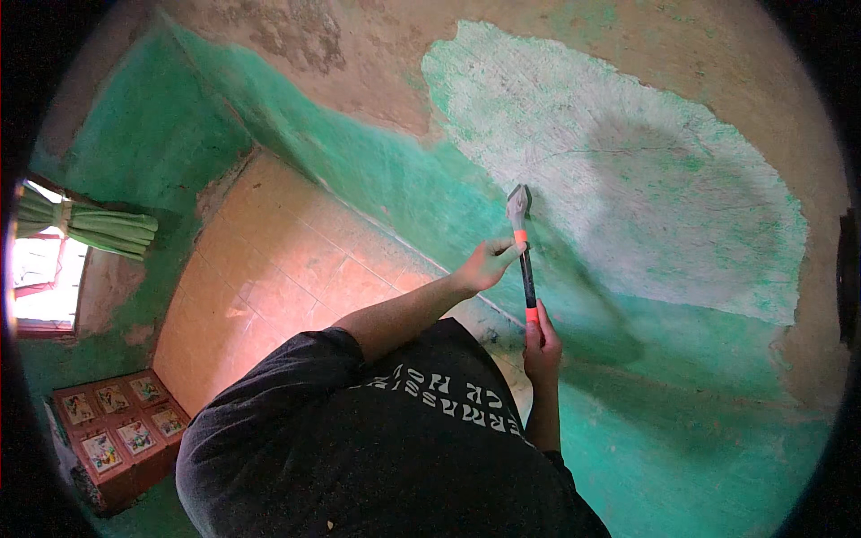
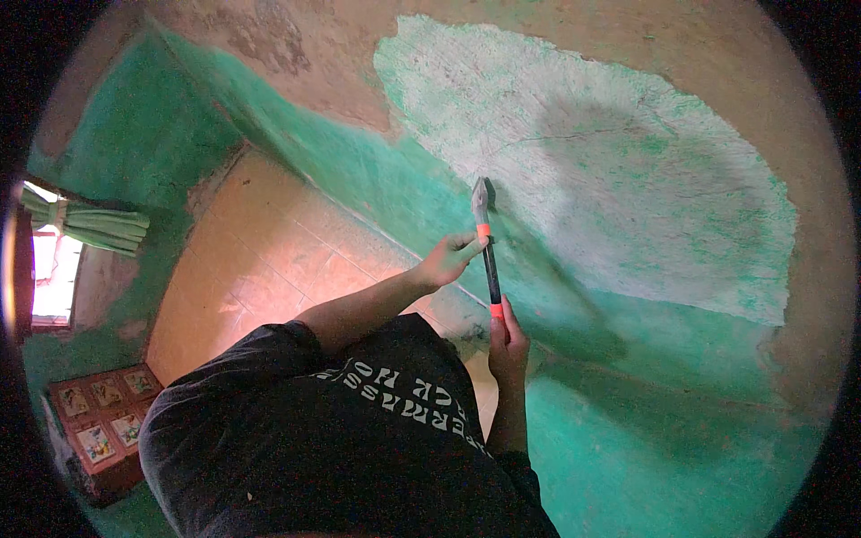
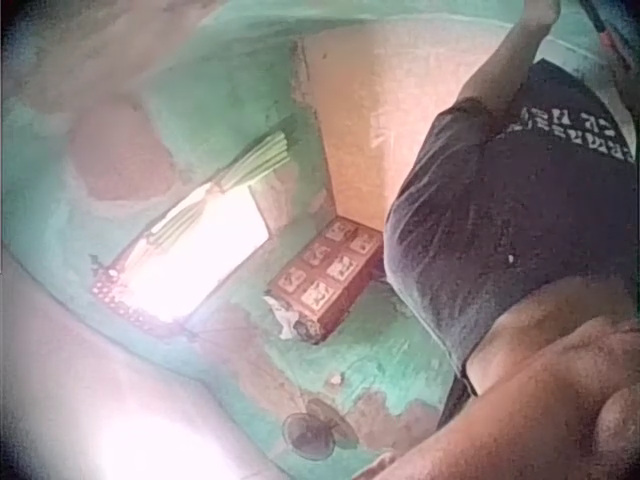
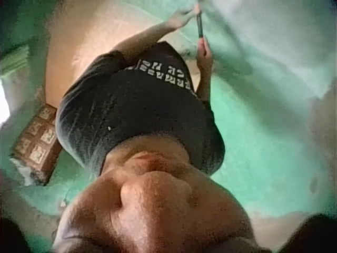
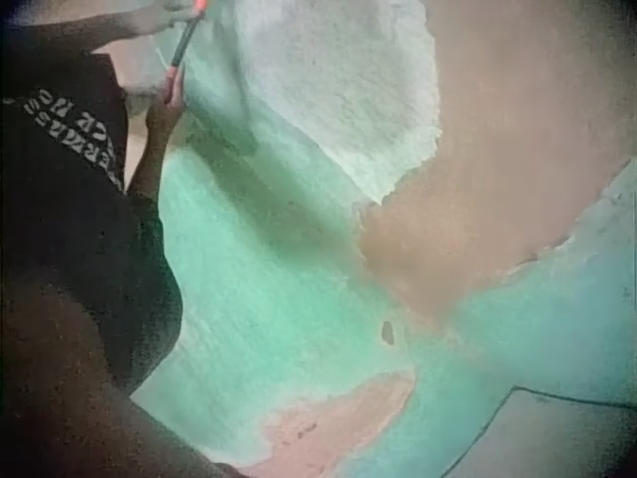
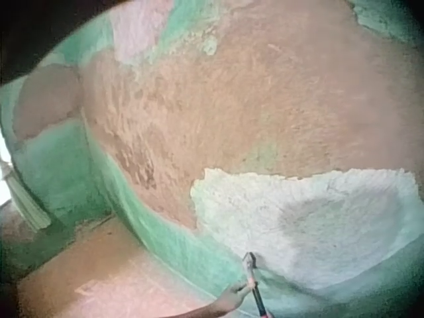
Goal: Scrape paint or plaster off a wall using a scraper.
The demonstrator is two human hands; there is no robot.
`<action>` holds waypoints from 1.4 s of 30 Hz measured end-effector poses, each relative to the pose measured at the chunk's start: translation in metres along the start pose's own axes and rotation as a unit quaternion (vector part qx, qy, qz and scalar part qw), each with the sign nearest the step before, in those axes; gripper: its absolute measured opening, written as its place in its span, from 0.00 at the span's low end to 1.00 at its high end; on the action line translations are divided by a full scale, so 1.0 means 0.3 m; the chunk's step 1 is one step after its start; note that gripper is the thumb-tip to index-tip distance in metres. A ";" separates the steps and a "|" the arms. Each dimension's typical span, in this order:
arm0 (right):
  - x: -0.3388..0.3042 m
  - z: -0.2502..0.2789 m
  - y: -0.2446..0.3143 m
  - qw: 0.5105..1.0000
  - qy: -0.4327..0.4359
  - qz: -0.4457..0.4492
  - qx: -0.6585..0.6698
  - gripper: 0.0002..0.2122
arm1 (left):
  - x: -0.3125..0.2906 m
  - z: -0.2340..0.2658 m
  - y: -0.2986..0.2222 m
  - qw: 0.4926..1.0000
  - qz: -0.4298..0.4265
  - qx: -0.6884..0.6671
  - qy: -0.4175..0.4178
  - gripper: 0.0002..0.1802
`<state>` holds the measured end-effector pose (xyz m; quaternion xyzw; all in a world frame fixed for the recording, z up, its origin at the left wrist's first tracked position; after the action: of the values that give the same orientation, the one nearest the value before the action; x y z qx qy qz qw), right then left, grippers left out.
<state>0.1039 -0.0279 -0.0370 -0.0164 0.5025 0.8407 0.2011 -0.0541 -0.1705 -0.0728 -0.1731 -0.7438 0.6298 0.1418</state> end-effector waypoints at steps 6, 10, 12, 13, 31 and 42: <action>0.015 -0.022 0.008 0.999 0.006 0.032 -0.010 0.21 | 0.011 0.029 -0.019 0.999 -0.033 -0.007 -0.027 0.21; -0.010 0.014 0.030 1.000 0.007 0.021 0.015 0.21 | -0.012 -0.004 -0.048 1.000 -0.021 0.004 -0.003 0.21; -0.013 -0.013 0.036 1.000 -0.002 0.019 -0.015 0.21 | -0.001 0.013 -0.009 1.000 -0.010 -0.011 -0.018 0.21; -0.019 -0.032 0.011 0.999 0.011 -0.043 -0.018 0.21 | -0.004 0.020 -0.018 1.000 -0.020 -0.009 -0.008 0.21; -0.038 -0.059 0.156 0.993 -0.044 0.105 -0.044 0.20 | -0.025 0.069 -0.066 0.997 -0.033 -0.041 -0.048 0.23; -0.061 -0.091 0.184 0.988 -0.069 0.135 -0.028 0.20 | -0.011 0.087 -0.078 0.998 -0.015 -0.045 -0.038 0.21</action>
<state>0.0965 -0.0798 0.0000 0.1037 0.4613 0.8730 0.1194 -0.0643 -0.1986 -0.0541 -0.1445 -0.7789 0.5993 0.1150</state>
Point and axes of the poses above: each hand's wrist, its own x-axis towards the middle knuckle, its own z-axis out of the back of the hand, y = z × x, the point moved 6 cm from there along x, towards the middle knuckle, and after that the axes turned 9 degrees about -z, right-handed, at the moved point
